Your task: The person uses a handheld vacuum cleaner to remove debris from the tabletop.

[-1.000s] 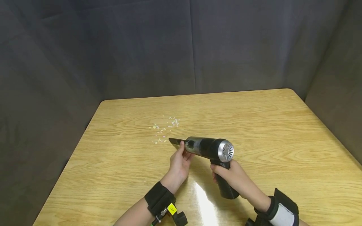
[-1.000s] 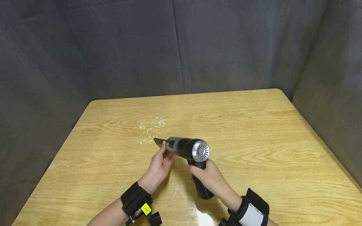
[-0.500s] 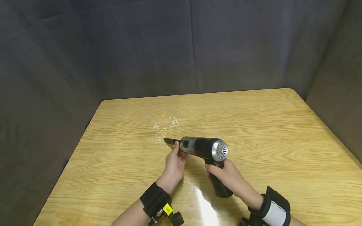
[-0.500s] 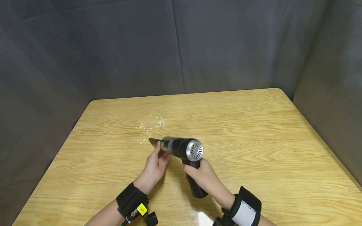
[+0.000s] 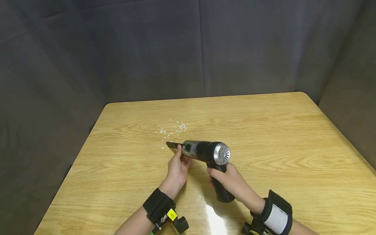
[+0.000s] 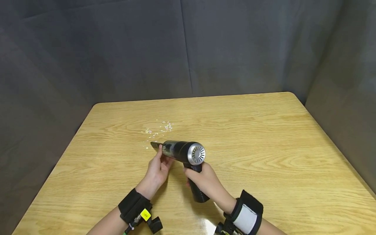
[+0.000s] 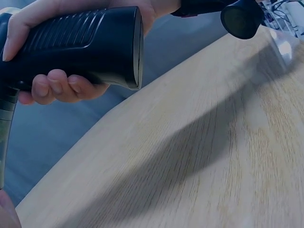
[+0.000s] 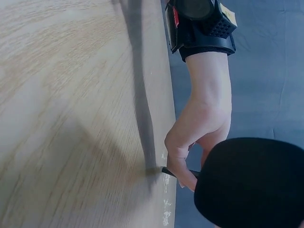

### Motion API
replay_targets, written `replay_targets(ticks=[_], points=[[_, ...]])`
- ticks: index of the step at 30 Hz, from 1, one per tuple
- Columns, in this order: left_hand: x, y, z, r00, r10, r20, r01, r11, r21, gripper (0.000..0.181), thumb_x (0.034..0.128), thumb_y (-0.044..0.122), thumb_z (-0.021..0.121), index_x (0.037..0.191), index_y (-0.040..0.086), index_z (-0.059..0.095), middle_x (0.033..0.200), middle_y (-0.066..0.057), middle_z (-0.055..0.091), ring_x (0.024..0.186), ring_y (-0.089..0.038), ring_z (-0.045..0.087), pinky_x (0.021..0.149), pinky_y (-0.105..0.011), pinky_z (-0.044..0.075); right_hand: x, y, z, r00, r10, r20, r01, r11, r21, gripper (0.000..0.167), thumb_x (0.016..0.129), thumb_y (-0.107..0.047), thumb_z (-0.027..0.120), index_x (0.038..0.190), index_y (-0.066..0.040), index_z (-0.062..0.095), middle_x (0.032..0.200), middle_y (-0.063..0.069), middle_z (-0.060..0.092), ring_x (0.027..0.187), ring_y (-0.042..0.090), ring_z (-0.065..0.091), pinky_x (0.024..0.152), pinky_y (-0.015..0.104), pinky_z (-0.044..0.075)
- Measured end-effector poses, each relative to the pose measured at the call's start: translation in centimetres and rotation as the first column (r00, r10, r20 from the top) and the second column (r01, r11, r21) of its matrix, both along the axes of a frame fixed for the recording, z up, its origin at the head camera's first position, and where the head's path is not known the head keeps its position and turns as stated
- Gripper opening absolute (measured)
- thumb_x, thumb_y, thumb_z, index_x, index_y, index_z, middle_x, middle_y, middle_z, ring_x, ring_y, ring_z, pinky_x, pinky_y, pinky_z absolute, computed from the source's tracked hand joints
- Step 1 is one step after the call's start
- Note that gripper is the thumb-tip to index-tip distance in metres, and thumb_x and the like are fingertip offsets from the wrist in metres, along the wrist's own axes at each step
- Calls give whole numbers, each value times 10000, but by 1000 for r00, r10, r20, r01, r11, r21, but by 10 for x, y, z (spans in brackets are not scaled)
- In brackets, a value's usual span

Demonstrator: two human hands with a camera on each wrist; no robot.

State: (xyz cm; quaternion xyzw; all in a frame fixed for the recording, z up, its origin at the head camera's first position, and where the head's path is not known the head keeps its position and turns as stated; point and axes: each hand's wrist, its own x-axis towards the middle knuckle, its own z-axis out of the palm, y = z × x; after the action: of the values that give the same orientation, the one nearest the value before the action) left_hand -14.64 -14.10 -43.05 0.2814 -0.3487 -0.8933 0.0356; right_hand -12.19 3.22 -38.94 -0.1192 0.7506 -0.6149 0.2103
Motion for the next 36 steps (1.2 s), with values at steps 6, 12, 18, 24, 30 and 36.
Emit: replay_targets(ticks=[6, 12, 18, 24, 30, 36], points=[[3, -2, 2, 1000, 19, 8, -19, 1000, 17, 201, 971, 322, 535, 1004, 124, 550, 911, 30, 530, 855, -75, 545, 743, -151, 516, 0, -2, 0, 1000, 15, -10, -15, 1000, 9, 248, 878, -161, 575, 977, 63, 534, 693, 43, 607, 629, 170, 616, 656, 313, 532], [3, -6, 3, 999, 42, 14, -42, 999, 11, 197, 974, 323, 533, 983, 127, 548, 864, 42, 542, 810, -63, 546, 728, -158, 509, -1, -8, -1, 1000, 20, -10, -20, 1000, 10, 259, 877, -164, 574, 987, 68, 539, 706, 46, 601, 633, 190, 624, 650, 317, 534], [3, -10, 2, 997, 70, 30, -70, 998, 0, 206, 984, 327, 516, 996, 123, 544, 860, 50, 533, 812, -62, 523, 731, -162, 490, -1, -13, -2, 999, 44, -17, -44, 999, 9, 269, 880, -162, 566, 1006, 74, 537, 714, 80, 610, 637, 187, 622, 656, 316, 532], [4, -11, 2, 996, 80, 27, -80, 997, -2, 206, 988, 326, 508, 1011, 126, 546, 903, 43, 522, 864, -75, 515, 759, -163, 492, -3, -14, -3, 998, 57, -17, -57, 998, 13, 271, 881, -162, 567, 1013, 72, 537, 718, 91, 619, 641, 188, 627, 654, 318, 536], [4, -2, 2, 997, 73, 10, -73, 997, -5, 208, 982, 333, 514, 968, 130, 559, 864, 55, 527, 830, -68, 512, 750, -164, 481, -2, -6, 0, 999, 39, -7, -39, 998, 45, 254, 878, -182, 581, 966, 54, 551, 701, 48, 621, 647, 174, 625, 656, 311, 532], [3, 14, 0, 999, 41, -12, -41, 999, 0, 209, 984, 321, 515, 965, 118, 564, 846, 59, 533, 804, -60, 523, 742, -154, 490, 0, 9, 2, 1000, 7, 2, -7, 998, 63, 247, 878, -173, 585, 937, 65, 559, 674, 39, 617, 625, 159, 613, 651, 308, 534]])
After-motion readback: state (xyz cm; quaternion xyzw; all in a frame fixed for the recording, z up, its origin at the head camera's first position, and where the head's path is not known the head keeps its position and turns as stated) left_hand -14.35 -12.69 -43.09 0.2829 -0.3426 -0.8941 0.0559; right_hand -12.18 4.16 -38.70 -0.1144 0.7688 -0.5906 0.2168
